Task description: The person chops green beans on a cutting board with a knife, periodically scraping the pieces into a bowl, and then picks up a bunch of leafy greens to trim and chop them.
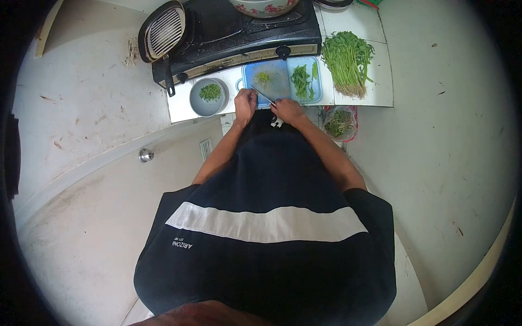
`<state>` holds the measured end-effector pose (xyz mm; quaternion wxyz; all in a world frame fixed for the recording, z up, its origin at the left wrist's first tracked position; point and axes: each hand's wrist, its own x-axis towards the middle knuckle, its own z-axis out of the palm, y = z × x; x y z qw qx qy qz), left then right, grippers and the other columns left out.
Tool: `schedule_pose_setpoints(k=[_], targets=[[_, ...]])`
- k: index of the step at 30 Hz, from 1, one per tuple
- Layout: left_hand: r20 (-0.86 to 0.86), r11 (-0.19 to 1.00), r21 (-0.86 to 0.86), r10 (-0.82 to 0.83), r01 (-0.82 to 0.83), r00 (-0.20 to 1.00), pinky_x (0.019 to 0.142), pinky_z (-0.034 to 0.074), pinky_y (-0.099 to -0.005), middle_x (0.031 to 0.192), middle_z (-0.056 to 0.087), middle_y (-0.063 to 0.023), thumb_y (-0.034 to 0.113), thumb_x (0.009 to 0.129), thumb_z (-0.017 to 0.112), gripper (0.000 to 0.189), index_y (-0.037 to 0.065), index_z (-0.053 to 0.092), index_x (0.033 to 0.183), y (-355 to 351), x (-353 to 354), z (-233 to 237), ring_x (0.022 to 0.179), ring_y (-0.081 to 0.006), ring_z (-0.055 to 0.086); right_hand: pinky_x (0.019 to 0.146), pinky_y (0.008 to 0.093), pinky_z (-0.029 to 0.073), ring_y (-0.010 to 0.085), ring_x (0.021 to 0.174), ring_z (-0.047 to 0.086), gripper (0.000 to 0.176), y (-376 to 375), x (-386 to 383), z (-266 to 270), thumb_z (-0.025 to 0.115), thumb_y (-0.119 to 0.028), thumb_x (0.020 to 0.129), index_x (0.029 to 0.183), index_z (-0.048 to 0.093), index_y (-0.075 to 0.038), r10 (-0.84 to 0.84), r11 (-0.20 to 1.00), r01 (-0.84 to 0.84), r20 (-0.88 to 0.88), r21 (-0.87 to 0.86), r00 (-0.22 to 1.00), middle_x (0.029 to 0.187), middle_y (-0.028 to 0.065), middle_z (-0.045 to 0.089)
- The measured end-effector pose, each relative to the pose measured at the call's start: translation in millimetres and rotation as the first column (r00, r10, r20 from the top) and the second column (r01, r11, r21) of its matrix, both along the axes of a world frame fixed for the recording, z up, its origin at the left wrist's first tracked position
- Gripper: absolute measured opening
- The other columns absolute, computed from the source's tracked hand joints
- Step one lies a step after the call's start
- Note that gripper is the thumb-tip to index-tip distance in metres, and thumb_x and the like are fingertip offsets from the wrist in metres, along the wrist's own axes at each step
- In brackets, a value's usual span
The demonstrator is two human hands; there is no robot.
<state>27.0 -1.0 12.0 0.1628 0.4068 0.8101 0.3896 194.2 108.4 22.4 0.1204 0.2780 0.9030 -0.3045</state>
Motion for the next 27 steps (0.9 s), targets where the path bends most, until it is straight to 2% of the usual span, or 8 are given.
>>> schedule_pose_setpoints(k=[3,5,7,14,20,23,25,27], targets=[[-0.009,1.000,0.007,-0.004,0.004,1.000,0.070,0.053,-0.0418,0.083,0.064,-0.0201,0.002,0.088,0.063,0.011,-0.002,0.073,0.092,0,-1,-3,0.073,-0.0351,0.066,0.081,0.0509,0.058,0.0403,0.087,0.072,0.045,-1,-4,-8,0.054,-0.041,0.102,0.094,0.074,-0.002,0.004,1.000,-0.003,-0.047,0.004,0.999,0.089,0.0229,0.072],[-0.010,1.000,0.014,-0.004,0.004,1.000,0.070,0.053,-0.0419,0.083,0.064,-0.0199,0.002,0.088,0.063,0.011,-0.002,0.073,0.092,0,-1,-5,0.074,-0.0352,0.066,0.079,0.0515,0.057,0.0415,0.085,0.071,0.045,-2,-12,-17,0.054,-0.042,0.102,0.093,0.072,-0.001,0.033,0.996,-0.026,-0.082,0.079,0.996,0.084,0.0240,0.072],[0.016,0.999,0.051,0.004,-0.005,1.000,0.070,0.053,-0.0425,0.082,0.063,-0.0197,0.002,0.088,0.063,0.011,-0.001,0.073,0.091,-1,0,-5,0.073,-0.0352,0.066,0.080,0.0507,0.058,0.0409,0.086,0.072,0.045,-3,-13,-16,0.055,-0.041,0.101,0.092,0.073,-0.002,0.020,0.997,-0.014,-0.076,0.072,0.997,0.086,0.0230,0.072],[0.009,0.999,0.021,0.034,-0.034,0.999,0.068,0.051,-0.0429,0.080,0.061,-0.0194,0.003,0.089,0.064,0.010,-0.001,0.073,0.092,0,3,-4,0.072,-0.0349,0.065,0.079,0.0497,0.058,0.0400,0.086,0.072,0.044,0,-4,-6,0.056,-0.040,0.101,0.090,0.074,-0.002,0.028,1.000,-0.028,-0.020,0.011,0.999,0.091,0.0211,0.073],[0.021,0.999,0.033,0.021,-0.021,1.000,0.067,0.051,-0.0417,0.079,0.061,-0.0185,0.003,0.089,0.066,0.009,-0.001,0.073,0.092,-1,2,-4,0.070,-0.0331,0.064,0.078,0.0496,0.058,0.0391,0.085,0.072,0.045,-1,-10,-13,0.056,-0.041,0.100,0.089,0.075,-0.002,0.010,0.997,-0.005,-0.057,0.078,0.998,0.087,0.0217,0.073],[0.016,0.999,0.005,0.042,-0.042,0.999,0.067,0.052,-0.0401,0.080,0.062,-0.0181,0.004,0.090,0.067,0.009,-0.002,0.073,0.091,0,2,-3,0.070,-0.0316,0.064,0.078,0.0498,0.058,0.0390,0.085,0.073,0.045,1,2,-11,0.056,-0.042,0.100,0.090,0.075,-0.002,0.029,0.998,-0.027,-0.039,0.058,0.999,0.085,0.0225,0.072],[0.036,0.996,0.069,0.048,-0.050,0.998,0.066,0.052,-0.0389,0.081,0.063,-0.0175,0.004,0.089,0.068,0.008,-0.002,0.073,0.091,-1,2,-4,0.069,-0.0306,0.065,0.079,0.0500,0.058,0.0391,0.085,0.073,0.045,2,2,-11,0.056,-0.042,0.100,0.090,0.075,-0.002,0.030,0.998,-0.028,-0.030,0.051,0.999,0.086,0.0226,0.072],[0.059,0.997,0.059,0.052,-0.055,0.997,0.066,0.052,-0.0391,0.081,0.064,-0.0176,0.004,0.089,0.069,0.008,-0.002,0.073,0.091,-1,2,-5,0.069,-0.0308,0.065,0.079,0.0501,0.058,0.0393,0.085,0.072,0.046,5,-1,-9,0.056,-0.042,0.100,0.090,0.075,-0.002,0.028,0.999,-0.027,-0.024,0.045,0.999,0.086,0.0226,0.072]])
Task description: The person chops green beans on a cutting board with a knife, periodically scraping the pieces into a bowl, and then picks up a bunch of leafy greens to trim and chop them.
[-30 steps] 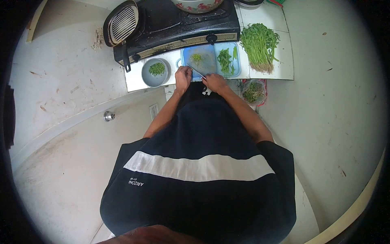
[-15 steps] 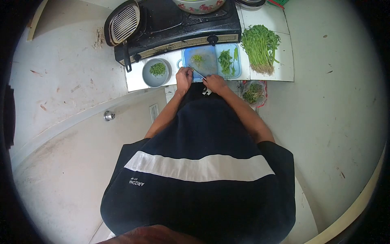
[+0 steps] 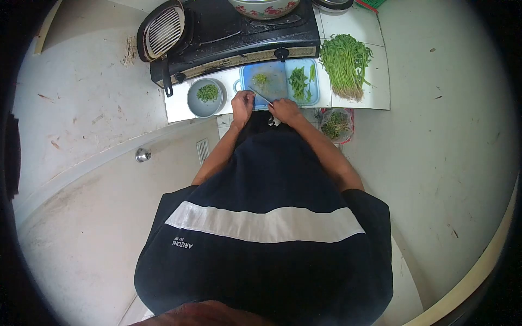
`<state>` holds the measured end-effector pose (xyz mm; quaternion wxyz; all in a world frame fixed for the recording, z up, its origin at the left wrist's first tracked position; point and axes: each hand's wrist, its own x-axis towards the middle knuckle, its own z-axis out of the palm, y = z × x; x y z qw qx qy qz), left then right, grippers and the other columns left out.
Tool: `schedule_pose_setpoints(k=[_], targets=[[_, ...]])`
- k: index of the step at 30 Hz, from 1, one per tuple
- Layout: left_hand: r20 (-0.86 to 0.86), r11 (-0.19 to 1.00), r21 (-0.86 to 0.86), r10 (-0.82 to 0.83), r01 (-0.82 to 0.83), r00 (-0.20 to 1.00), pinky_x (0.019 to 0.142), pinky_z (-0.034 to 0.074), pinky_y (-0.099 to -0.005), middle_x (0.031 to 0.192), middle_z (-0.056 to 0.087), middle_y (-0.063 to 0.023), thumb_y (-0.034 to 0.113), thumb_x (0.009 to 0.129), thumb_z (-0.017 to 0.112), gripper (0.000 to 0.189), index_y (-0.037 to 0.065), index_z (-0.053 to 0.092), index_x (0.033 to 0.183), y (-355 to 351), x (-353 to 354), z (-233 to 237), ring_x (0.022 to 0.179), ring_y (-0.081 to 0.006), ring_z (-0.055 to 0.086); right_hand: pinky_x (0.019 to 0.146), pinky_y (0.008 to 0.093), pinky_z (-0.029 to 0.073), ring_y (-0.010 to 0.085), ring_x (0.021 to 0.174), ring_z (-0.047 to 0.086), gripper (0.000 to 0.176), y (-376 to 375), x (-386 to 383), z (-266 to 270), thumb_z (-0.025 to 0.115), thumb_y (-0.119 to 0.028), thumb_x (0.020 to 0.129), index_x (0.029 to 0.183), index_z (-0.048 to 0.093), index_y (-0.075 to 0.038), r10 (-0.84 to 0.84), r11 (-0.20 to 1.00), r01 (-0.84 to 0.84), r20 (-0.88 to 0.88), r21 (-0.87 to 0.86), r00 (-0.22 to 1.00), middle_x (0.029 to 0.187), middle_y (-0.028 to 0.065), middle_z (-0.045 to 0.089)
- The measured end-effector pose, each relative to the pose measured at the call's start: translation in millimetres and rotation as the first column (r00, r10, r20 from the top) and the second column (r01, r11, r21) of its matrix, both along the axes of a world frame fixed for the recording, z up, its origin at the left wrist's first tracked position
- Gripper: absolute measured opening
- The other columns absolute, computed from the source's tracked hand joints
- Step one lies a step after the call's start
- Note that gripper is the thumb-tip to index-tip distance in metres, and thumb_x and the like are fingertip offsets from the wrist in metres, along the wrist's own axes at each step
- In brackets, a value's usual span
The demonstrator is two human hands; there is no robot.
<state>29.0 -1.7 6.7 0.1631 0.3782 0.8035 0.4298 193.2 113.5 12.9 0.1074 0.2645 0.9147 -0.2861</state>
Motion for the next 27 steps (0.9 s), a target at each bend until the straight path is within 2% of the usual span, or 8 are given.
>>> schedule_pose_setpoints(k=[2,4,8,14,18,22,27], targets=[[0.022,1.000,-0.012,0.008,-0.008,1.000,0.066,0.052,-0.0393,0.081,0.064,-0.0177,0.005,0.089,0.069,0.009,-0.003,0.073,0.091,-2,-2,-1,0.069,-0.0311,0.065,0.079,0.0528,0.057,0.0434,0.083,0.071,0.049,3,-7,3,0.054,-0.044,0.102,0.091,0.073,0.000,-0.018,1.000,0.019,0.022,-0.023,1.000,0.083,0.0242,0.071],[-0.044,1.000,0.008,-0.024,0.024,0.999,0.066,0.052,-0.0399,0.080,0.063,-0.0180,0.005,0.089,0.069,0.009,-0.002,0.073,0.092,-2,-2,1,0.069,-0.0317,0.065,0.079,0.0529,0.057,0.0437,0.083,0.071,0.049,5,-7,6,0.053,-0.044,0.102,0.091,0.073,0.000,-0.017,0.999,0.017,-0.001,-0.036,1.000,0.082,0.0245,0.071],[-0.022,1.000,-0.010,-0.014,0.014,1.000,0.066,0.052,-0.0405,0.079,0.062,-0.0181,0.004,0.089,0.068,0.009,-0.002,0.073,0.093,-2,0,3,0.069,-0.0323,0.064,0.078,0.0533,0.056,0.0441,0.082,0.070,0.050,3,1,-2,0.053,-0.046,0.102,0.091,0.072,0.000,-0.002,0.999,-0.001,-0.066,-0.051,0.998,0.081,0.0252,0.070],[-0.018,0.998,-0.051,-0.022,0.021,1.000,0.067,0.052,-0.0405,0.081,0.062,-0.0179,0.003,0.089,0.067,0.011,-0.002,0.073,0.096,-2,0,4,0.071,-0.0319,0.065,0.079,0.0515,0.057,0.0411,0.086,0.072,0.047,-1,4,4,0.054,-0.043,0.101,0.091,0.073,-0.002,-0.020,0.997,0.021,0.006,-0.069,1.000,0.087,0.0236,0.072],[-0.028,0.999,-0.035,-0.033,0.032,0.999,0.068,0.052,-0.0410,0.083,0.062,-0.0182,0.002,0.090,0.066,0.011,-0.002,0.073,0.096,-2,0,4,0.072,-0.0321,0.065,0.079,0.0530,0.057,0.0444,0.083,0.070,0.049,-1,-6,-7,0.053,-0.045,0.102,0.090,0.072,-0.001,0.005,0.999,-0.006,-0.038,-0.045,0.999,0.084,0.0249,0.071],[-0.002,0.999,-0.024,-0.046,0.046,0.999,0.069,0.052,-0.0414,0.083,0.062,-0.0188,0.002,0.091,0.064,0.011,-0.002,0.073,0.096,-3,-1,1,0.074,-0.0332,0.066,0.079,0.0517,0.057,0.0422,0.085,0.071,0.046,-4,-8,-4,0.054,-0.043,0.101,0.091,0.073,-0.002,0.005,1.000,-0.006,-0.040,-0.019,0.999,0.086,0.0235,0.072],[-0.047,0.998,-0.049,-0.028,0.026,0.998,0.068,0.052,-0.0412,0.083,0.062,-0.0188,0.003,0.091,0.064,0.010,-0.001,0.073,0.095,-2,1,1,0.072,-0.0332,0.065,0.079,0.0513,0.058,0.0406,0.085,0.072,0.045,-5,2,-1,0.054,-0.042,0.101,0.090,0.075,-0.003,-0.019,1.000,0.018,-0.051,-0.012,0.999,0.088,0.0226,0.072]])
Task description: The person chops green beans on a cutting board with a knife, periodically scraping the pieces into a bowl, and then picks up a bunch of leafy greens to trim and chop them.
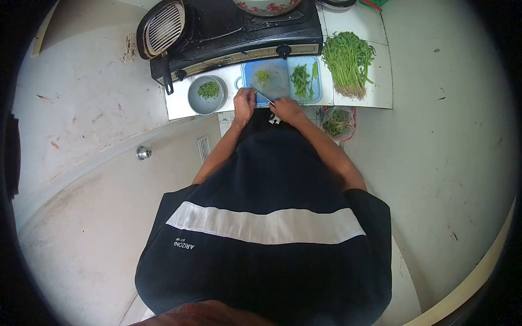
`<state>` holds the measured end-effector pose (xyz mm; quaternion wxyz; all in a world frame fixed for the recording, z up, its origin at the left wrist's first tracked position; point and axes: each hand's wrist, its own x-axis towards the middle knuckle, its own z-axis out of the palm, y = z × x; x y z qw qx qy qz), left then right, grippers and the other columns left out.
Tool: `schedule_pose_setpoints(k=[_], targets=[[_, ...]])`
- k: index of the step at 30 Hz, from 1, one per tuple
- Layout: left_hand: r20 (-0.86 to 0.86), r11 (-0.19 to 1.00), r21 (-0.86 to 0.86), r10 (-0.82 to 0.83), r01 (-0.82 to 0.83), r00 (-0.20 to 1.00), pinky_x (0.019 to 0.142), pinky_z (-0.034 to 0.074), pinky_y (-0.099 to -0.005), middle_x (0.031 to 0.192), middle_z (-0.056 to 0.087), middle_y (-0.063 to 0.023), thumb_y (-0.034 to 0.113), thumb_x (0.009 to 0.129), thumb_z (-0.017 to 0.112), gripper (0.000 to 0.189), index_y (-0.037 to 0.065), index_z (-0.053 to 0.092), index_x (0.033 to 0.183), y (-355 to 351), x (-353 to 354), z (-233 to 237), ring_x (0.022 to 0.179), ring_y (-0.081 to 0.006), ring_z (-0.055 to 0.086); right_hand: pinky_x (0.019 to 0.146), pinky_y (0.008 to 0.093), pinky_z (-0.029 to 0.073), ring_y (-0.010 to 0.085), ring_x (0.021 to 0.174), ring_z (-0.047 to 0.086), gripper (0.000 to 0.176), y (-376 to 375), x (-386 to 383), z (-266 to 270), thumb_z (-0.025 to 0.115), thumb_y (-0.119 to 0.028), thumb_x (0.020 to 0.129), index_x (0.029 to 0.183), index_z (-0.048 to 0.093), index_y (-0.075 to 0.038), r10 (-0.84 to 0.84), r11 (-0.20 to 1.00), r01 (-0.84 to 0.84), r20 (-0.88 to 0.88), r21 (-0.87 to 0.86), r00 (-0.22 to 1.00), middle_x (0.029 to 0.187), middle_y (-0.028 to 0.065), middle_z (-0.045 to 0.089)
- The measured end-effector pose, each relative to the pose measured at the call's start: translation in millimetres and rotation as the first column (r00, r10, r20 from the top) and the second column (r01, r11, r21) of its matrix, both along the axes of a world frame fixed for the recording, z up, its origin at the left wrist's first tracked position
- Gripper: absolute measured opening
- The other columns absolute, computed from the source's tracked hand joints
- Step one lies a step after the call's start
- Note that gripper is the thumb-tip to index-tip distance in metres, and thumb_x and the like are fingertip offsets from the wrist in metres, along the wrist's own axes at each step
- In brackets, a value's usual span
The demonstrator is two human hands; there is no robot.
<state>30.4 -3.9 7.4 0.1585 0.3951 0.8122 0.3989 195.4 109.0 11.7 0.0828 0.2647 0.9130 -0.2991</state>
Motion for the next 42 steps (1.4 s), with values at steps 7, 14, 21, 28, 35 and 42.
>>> schedule_pose_setpoints(k=[7,14,21,28,35,42], targets=[[0.007,1.000,-0.010,0.016,-0.016,1.000,0.067,0.052,-0.0400,0.082,0.063,-0.0179,0.001,0.090,0.065,0.010,0.001,0.074,0.095,0,-1,0,0.070,-0.0313,0.064,0.079,0.0526,0.057,0.0438,0.084,0.071,0.048,1,-16,-1,0.054,-0.045,0.101,0.092,0.073,-0.001,0.007,0.999,-0.005,0.047,-0.041,0.999,0.085,0.0251,0.071],[0.014,0.999,0.035,0.041,-0.041,0.999,0.067,0.052,-0.0398,0.081,0.063,-0.0177,0.001,0.089,0.066,0.009,0.001,0.074,0.093,3,2,0,0.069,-0.0304,0.065,0.081,0.0522,0.057,0.0419,0.087,0.072,0.046,6,-1,7,0.054,-0.044,0.101,0.096,0.074,-0.003,-0.024,0.999,0.028,0.112,-0.040,0.993,0.089,0.0233,0.073],[0.015,0.999,0.004,0.051,-0.051,0.999,0.067,0.053,-0.0401,0.080,0.064,-0.0191,0.001,0.089,0.066,0.008,0.000,0.074,0.092,3,-1,-7,0.071,-0.0313,0.066,0.078,0.0536,0.056,0.0442,0.081,0.070,0.048,3,-4,5,0.053,-0.044,0.102,0.092,0.072,-0.001,-0.006,0.995,0.008,0.013,-0.103,1.000,0.082,0.0249,0.071],[0.031,0.999,0.022,0.049,-0.050,0.998,0.066,0.053,-0.0415,0.079,0.065,-0.0188,0.003,0.086,0.068,0.005,-0.001,0.072,0.087,2,-2,-7,0.070,-0.0320,0.065,0.079,0.0507,0.057,0.0406,0.085,0.072,0.045,-1,-6,-1,0.055,-0.044,0.100,0.092,0.074,-0.004,-0.003,0.999,0.006,0.047,-0.054,0.999,0.087,0.0216,0.073],[0.030,0.998,-0.013,0.066,-0.066,0.997,0.067,0.054,-0.0408,0.076,0.065,-0.0188,0.002,0.084,0.069,0.004,-0.001,0.071,0.086,2,-2,-2,0.071,-0.0324,0.066,0.077,0.0535,0.056,0.0435,0.081,0.070,0.045,1,-2,-1,0.055,-0.042,0.101,0.093,0.072,-0.002,0.020,0.998,-0.020,0.009,-0.063,1.000,0.082,0.0237,0.071],[0.024,1.000,-0.009,0.022,-0.021,0.999,0.068,0.054,-0.0397,0.079,0.066,-0.0195,0.001,0.084,0.068,0.006,-0.002,0.073,0.087,1,-4,7,0.071,-0.0328,0.067,0.077,0.0527,0.057,0.0430,0.081,0.071,0.045,0,-10,4,0.055,-0.042,0.101,0.091,0.072,-0.001,0.009,0.999,-0.009,0.007,-0.043,1.000,0.083,0.0227,0.072]])
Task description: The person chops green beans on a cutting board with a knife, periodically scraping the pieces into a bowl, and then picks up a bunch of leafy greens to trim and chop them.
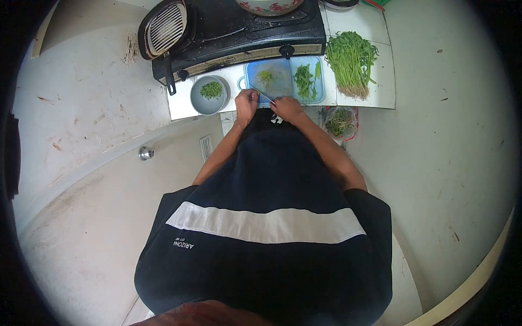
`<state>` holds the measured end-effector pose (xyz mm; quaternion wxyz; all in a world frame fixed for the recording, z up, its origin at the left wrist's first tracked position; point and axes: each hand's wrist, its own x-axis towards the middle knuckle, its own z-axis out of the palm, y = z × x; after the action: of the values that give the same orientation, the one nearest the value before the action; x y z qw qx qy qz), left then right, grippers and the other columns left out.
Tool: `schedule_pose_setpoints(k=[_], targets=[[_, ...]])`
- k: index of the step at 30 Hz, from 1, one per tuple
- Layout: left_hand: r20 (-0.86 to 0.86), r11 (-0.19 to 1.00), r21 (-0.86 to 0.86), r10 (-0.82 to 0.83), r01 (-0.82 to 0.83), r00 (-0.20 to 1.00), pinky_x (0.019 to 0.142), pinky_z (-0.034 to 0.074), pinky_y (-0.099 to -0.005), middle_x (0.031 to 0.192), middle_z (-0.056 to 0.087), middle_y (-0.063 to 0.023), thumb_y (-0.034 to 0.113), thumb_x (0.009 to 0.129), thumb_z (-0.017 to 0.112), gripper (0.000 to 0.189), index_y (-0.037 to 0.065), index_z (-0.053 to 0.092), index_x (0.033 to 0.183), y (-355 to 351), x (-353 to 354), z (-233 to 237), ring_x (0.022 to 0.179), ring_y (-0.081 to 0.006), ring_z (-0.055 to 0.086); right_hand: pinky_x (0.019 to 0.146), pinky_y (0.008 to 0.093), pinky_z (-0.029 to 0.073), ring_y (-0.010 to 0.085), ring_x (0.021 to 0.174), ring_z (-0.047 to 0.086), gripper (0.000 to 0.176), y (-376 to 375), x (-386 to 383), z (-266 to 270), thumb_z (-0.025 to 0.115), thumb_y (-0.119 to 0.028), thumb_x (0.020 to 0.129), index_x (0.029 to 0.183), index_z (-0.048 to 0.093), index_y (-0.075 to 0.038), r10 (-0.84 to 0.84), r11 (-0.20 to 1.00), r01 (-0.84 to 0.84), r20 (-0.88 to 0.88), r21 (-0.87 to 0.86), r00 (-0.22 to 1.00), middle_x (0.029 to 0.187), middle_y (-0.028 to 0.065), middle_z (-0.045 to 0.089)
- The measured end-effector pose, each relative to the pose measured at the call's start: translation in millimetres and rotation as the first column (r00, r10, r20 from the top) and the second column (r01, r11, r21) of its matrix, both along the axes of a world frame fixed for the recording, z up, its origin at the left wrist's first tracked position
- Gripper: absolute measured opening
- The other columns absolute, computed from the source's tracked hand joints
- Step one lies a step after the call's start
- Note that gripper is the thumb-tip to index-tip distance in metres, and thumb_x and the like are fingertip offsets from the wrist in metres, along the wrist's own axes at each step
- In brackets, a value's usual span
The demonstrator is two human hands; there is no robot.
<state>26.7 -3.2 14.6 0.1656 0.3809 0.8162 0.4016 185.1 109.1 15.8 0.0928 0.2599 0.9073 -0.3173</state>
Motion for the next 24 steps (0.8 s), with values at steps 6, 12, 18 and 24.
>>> schedule_pose_setpoints(k=[6,12,18,24], targets=[[-0.009,1.000,0.015,-0.005,0.005,1.000,0.068,0.054,-0.0402,0.080,0.066,-0.0197,0.001,0.084,0.068,0.007,-0.002,0.073,0.088,0,0,-3,0.070,-0.0333,0.066,0.078,0.0525,0.057,0.0419,0.082,0.071,0.044,-1,-8,0,0.056,-0.041,0.101,0.091,0.072,-0.001,0.022,0.998,-0.022,0.011,0.054,1.000,0.083,0.0223,0.072],[-0.004,1.000,0.031,0.004,-0.004,1.000,0.068,0.053,-0.0409,0.079,0.065,-0.0196,0.001,0.084,0.068,0.007,-0.002,0.073,0.088,-1,1,-6,0.070,-0.0340,0.066,0.081,0.0505,0.058,0.0404,0.089,0.072,0.043,-2,2,2,0.055,-0.039,0.100,0.090,0.076,-0.003,-0.019,1.000,0.018,0.072,0.015,0.997,0.091,0.0224,0.073],[-0.035,1.000,-0.010,-0.006,0.006,0.999,0.068,0.053,-0.0409,0.080,0.064,-0.0195,0.001,0.085,0.068,0.008,-0.001,0.074,0.090,-1,1,-2,0.071,-0.0336,0.066,0.081,0.0501,0.058,0.0398,0.088,0.072,0.044,-3,-12,4,0.056,-0.040,0.100,0.091,0.076,-0.002,-0.001,0.999,-0.002,0.050,0.050,0.999,0.090,0.0209,0.074],[0.016,1.000,-0.005,-0.003,0.003,1.000,0.069,0.053,-0.0409,0.080,0.064,-0.0190,0.001,0.085,0.066,0.010,-0.001,0.074,0.091,-2,3,1,0.072,-0.0336,0.066,0.079,0.0530,0.056,0.0426,0.083,0.071,0.047,-3,4,1,0.054,-0.044,0.101,0.090,0.073,-0.002,-0.044,0.999,0.044,0.025,0.002,0.999,0.082,0.0235,0.071]])
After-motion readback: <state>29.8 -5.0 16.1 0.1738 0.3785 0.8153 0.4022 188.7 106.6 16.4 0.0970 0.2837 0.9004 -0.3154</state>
